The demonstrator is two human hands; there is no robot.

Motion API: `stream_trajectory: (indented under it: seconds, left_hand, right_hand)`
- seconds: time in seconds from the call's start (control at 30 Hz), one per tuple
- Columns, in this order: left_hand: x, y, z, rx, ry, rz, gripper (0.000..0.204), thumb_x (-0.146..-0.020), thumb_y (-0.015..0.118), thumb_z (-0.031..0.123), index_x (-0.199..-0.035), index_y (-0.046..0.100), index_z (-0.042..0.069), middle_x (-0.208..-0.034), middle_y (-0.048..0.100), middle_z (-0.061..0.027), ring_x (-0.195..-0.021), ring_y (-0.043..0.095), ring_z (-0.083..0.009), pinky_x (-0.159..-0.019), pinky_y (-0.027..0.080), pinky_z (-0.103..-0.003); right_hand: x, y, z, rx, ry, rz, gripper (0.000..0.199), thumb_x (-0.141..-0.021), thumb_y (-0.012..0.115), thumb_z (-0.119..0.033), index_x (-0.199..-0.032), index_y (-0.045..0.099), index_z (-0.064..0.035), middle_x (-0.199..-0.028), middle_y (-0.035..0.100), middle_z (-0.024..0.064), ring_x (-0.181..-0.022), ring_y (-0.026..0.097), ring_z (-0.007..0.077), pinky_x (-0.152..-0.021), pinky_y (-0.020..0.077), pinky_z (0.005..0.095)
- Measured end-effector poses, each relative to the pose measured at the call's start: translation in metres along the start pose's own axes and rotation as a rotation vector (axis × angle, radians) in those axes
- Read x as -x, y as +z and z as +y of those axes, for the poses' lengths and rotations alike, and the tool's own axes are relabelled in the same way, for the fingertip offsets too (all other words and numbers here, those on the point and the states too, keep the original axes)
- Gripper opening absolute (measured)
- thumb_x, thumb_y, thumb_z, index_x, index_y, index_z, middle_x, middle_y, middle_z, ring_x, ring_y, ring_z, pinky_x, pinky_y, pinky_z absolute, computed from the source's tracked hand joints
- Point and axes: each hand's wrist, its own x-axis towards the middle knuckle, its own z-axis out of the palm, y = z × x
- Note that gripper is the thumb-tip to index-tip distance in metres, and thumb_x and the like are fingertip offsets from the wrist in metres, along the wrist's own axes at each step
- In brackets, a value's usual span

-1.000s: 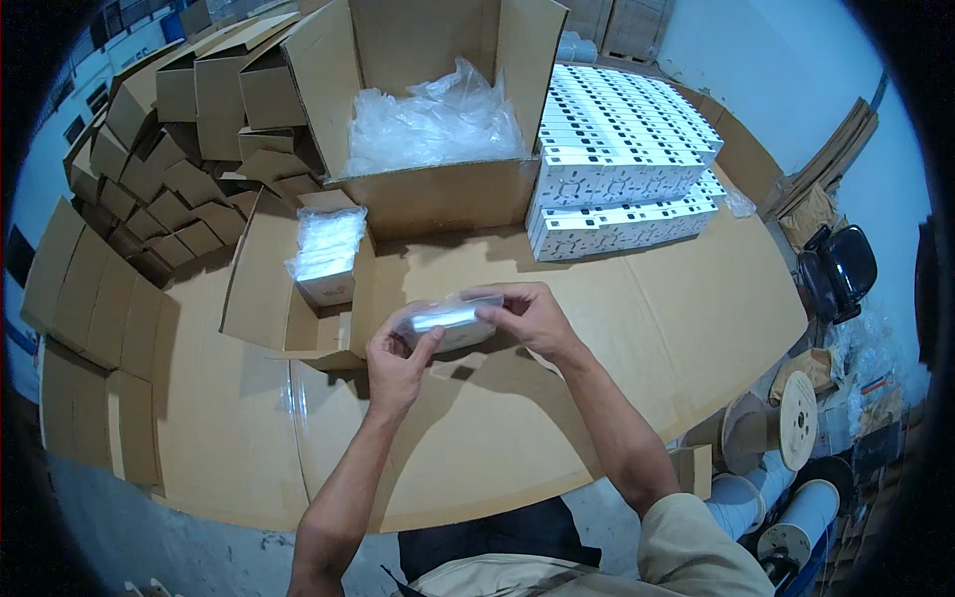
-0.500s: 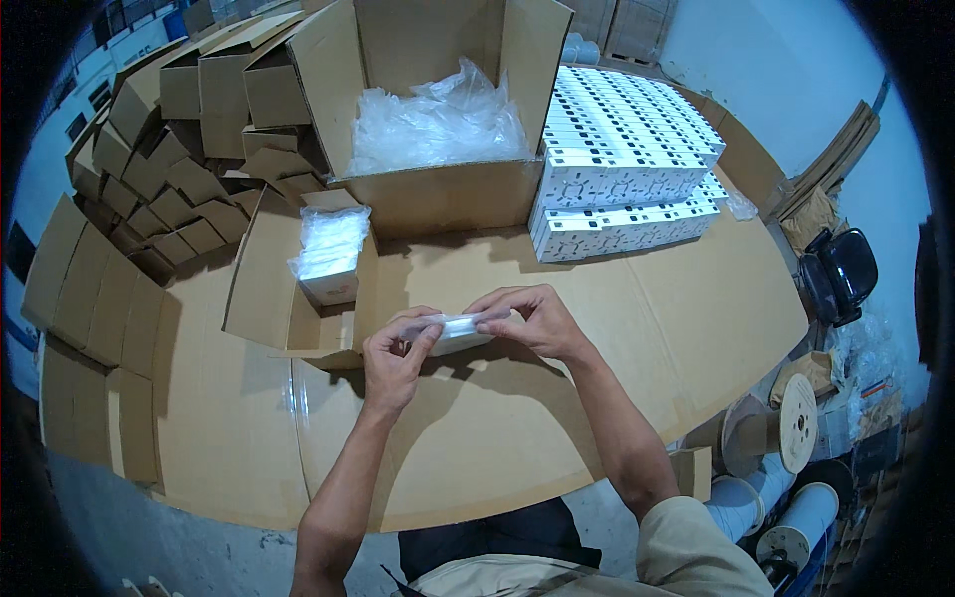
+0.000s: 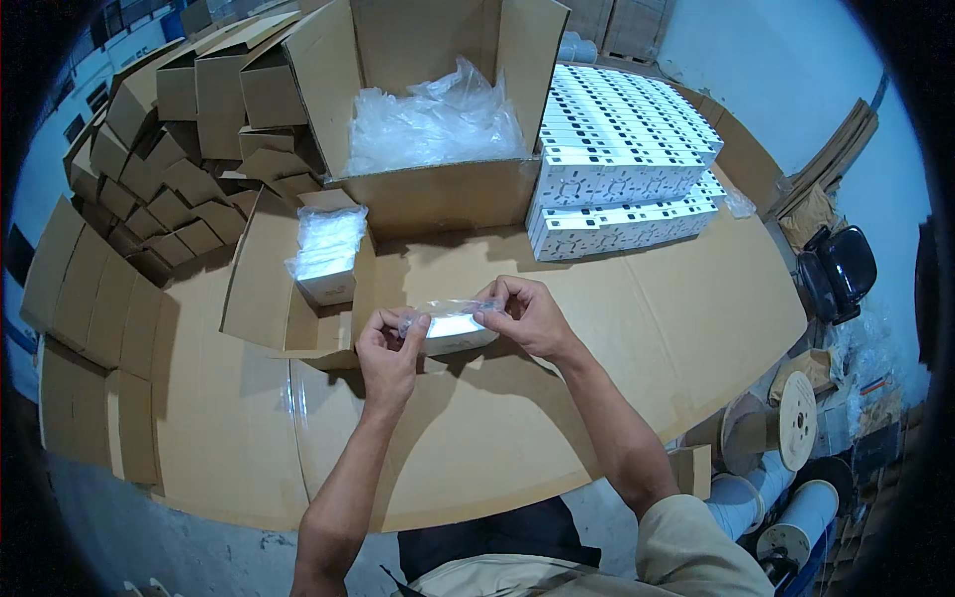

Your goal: Picking up electronic devices and placing them into individual plastic bags and then into small cardboard boxes.

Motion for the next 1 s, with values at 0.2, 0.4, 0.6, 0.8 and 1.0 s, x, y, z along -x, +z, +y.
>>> stream_trajectory:
  seconds: [0.2,0.4,0.6,0.8,1.0]
  left_hand:
    - [-0.004,0.0,-0.002,0.034,-0.019,0.01,0.021,-0.093,0.075,0.01,-0.09,0.054,0.005,-0.093,0.064,-0.0032,-0.084,0.056,-0.0073,-0.076,0.047,-0.024]
    - [-0.003,0.007,-0.001,0.095,-0.011,0.033,0.021,-0.093,0.073,0.008,-0.099,0.054,0.005,-0.091,0.058,0.0007,-0.081,0.053,-0.0044,-0.07,0.044,-0.02]
    - [-0.004,0.001,-0.002,0.065,-0.054,-0.004,0.024,-0.094,0.073,0.011,-0.107,0.053,0.006,-0.099,0.06,-0.0013,-0.091,0.056,-0.0077,-0.08,0.047,-0.024]
    - [-0.004,0.003,-0.001,0.04,-0.011,0.015,0.025,-0.093,0.074,0.009,-0.106,0.053,0.004,-0.094,0.06,-0.0006,-0.083,0.055,-0.005,-0.071,0.046,-0.02]
    - [0.001,0.005,-0.001,0.013,0.066,0.03,0.036,-0.092,0.076,0.012,-0.116,0.05,0.003,-0.105,0.057,-0.0049,-0.096,0.056,-0.0095,-0.079,0.046,-0.023]
  right_hand:
    - [0.0,0.007,-0.005,-0.075,-0.042,0.056,0.012,-0.088,0.075,-0.005,-0.093,0.063,-0.0025,-0.111,0.068,0.0101,-0.102,0.062,0.0155,-0.087,0.0508,0.0314]
    - [0.004,-0.011,-0.019,0.205,-0.289,-0.079,0.028,-0.083,0.076,-0.005,-0.11,0.077,-0.0082,-0.127,0.064,0.0102,-0.121,0.059,0.0224,-0.103,0.0478,0.0366]
    - [0.004,-0.007,-0.02,0.381,-0.223,-0.118,0.024,-0.08,0.077,-0.007,-0.103,0.081,-0.0122,-0.124,0.067,0.0106,-0.117,0.062,0.0243,-0.103,0.0489,0.0366]
    - [0.003,-0.008,-0.018,0.441,-0.19,-0.096,0.03,-0.08,0.078,-0.007,-0.11,0.079,-0.0115,-0.111,0.072,0.0114,-0.104,0.067,0.0232,-0.093,0.0523,0.0352]
    - [0.004,-0.007,-0.021,0.45,-0.157,-0.073,0.034,-0.081,0.078,-0.008,-0.114,0.077,-0.0107,-0.105,0.075,0.01,-0.097,0.067,0.0204,-0.085,0.0533,0.0332]
